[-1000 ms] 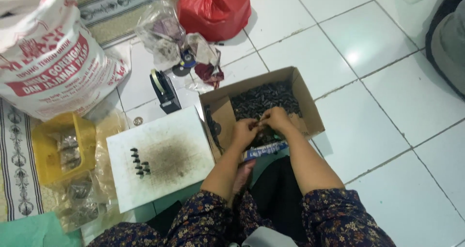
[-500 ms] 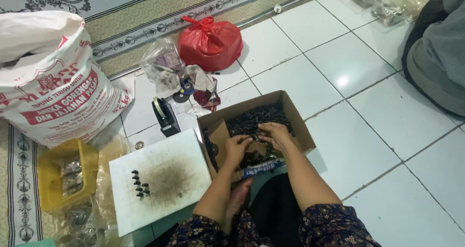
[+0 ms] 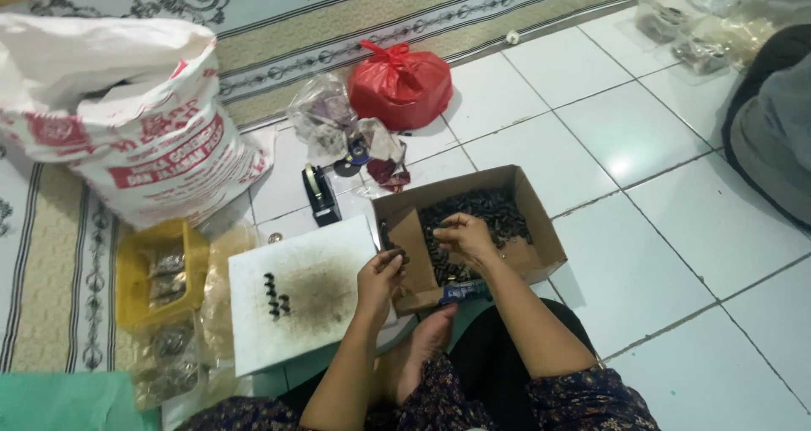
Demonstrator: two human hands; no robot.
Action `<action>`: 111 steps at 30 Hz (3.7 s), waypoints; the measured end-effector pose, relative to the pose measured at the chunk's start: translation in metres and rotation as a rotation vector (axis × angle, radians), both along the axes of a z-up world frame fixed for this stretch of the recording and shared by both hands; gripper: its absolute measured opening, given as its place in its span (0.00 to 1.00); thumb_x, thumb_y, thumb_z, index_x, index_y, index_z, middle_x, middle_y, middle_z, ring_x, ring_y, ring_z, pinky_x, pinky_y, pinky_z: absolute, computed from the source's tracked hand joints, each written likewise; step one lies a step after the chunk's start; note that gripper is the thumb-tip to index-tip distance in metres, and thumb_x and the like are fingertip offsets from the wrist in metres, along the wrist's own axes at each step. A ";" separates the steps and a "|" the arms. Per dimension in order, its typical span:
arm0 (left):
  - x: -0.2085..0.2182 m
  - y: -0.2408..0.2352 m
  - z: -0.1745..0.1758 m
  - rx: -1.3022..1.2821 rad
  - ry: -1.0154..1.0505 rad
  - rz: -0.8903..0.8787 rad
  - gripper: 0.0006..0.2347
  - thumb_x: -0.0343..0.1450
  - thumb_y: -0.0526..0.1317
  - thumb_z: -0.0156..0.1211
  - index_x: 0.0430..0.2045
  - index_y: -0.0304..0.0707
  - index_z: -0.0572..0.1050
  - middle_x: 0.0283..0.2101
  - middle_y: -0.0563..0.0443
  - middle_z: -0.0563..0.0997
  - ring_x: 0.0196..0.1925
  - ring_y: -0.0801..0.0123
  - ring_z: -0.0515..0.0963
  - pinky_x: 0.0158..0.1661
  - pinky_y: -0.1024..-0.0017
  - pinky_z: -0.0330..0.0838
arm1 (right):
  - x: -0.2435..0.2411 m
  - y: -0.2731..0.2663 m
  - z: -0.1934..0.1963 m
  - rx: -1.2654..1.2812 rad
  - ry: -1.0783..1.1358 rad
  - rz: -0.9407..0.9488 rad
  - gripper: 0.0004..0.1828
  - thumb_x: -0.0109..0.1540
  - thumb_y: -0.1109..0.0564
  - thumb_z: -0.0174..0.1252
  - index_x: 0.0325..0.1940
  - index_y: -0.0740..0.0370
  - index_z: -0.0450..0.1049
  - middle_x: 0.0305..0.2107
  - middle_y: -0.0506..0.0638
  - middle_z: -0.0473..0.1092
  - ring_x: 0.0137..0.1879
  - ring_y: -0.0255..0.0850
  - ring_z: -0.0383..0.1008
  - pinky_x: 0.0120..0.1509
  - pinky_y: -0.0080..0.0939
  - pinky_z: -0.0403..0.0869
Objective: The person sits on the floor and sorts small dark objects from a cardboard box onto a white board. They pick up items one by one, inspect them, and place them in a line on the board.
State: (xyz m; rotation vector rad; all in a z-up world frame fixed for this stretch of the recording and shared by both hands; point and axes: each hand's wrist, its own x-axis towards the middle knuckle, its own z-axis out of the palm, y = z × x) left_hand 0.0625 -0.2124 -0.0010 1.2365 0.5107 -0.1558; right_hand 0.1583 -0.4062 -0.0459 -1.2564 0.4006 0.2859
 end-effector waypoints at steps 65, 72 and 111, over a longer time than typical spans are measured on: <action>-0.026 0.053 -0.072 -0.458 -0.048 0.129 0.11 0.72 0.35 0.66 0.46 0.30 0.77 0.38 0.47 0.81 0.39 0.68 0.83 0.45 0.76 0.79 | -0.056 0.093 0.052 -0.225 -0.182 0.532 0.12 0.55 0.74 0.65 0.43 0.77 0.79 0.35 0.70 0.76 0.41 0.53 0.80 0.44 0.54 0.84; -0.053 0.104 -0.044 -0.434 -0.092 0.196 0.09 0.72 0.35 0.66 0.42 0.34 0.76 0.38 0.49 0.81 0.42 0.68 0.84 0.46 0.77 0.81 | -0.072 0.143 0.055 -0.029 -0.166 0.536 0.12 0.55 0.65 0.71 0.41 0.73 0.81 0.31 0.62 0.76 0.40 0.48 0.80 0.44 0.50 0.84; -0.043 0.210 -0.013 0.934 -0.164 0.021 0.08 0.75 0.39 0.57 0.44 0.45 0.83 0.40 0.45 0.86 0.45 0.57 0.85 0.42 0.65 0.82 | -0.065 0.264 0.015 -0.766 -0.669 0.732 0.08 0.61 0.61 0.65 0.44 0.61 0.82 0.38 0.56 0.79 0.51 0.50 0.78 0.56 0.48 0.79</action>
